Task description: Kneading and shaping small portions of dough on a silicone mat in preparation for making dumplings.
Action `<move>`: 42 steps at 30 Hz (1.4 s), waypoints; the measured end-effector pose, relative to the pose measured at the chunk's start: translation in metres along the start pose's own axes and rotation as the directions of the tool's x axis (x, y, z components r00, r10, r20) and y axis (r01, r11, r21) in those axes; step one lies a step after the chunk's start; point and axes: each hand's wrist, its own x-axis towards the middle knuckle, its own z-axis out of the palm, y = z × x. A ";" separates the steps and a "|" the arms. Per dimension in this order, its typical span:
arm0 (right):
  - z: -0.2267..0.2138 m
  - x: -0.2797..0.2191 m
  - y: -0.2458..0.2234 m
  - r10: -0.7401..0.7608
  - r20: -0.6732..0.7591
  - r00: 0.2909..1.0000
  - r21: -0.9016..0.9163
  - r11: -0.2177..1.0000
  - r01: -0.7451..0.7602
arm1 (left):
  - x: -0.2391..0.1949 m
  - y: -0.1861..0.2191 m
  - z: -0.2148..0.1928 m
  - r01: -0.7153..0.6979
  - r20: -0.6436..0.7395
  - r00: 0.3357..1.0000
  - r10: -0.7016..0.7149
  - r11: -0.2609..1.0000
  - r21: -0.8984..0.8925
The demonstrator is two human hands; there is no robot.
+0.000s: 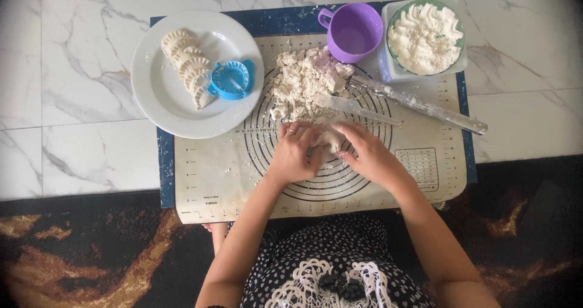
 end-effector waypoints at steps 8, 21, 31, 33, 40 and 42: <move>0.037 0.006 0.024 -0.098 -0.056 0.994 -0.067 0.993 0.095 | 0.001 -0.001 -0.004 -0.012 0.025 1.000 0.013 0.999 -0.045; 0.051 0.020 0.028 -0.170 -0.192 0.966 -0.175 0.975 0.137 | 0.008 0.002 -0.007 0.033 0.020 0.999 -0.032 0.999 -0.031; 0.053 0.010 0.031 -0.133 -0.211 0.968 -0.128 0.986 0.107 | 0.003 0.002 -0.008 0.078 0.012 0.997 -0.078 0.996 -0.042; 0.051 0.002 0.029 -0.181 -0.192 0.964 -0.155 0.976 0.153 | 0.001 0.000 -0.006 0.086 0.016 0.996 -0.086 0.996 -0.028; 0.051 -0.023 0.036 -0.195 -0.161 0.967 -0.068 0.980 0.187 | 0.001 0.003 -0.011 0.058 0.055 0.997 -0.056 0.997 -0.041; 0.050 -0.025 0.035 -0.190 -0.200 0.961 0.004 0.981 0.195 | 0.002 0.006 -0.015 0.067 0.080 0.995 -0.062 0.997 -0.049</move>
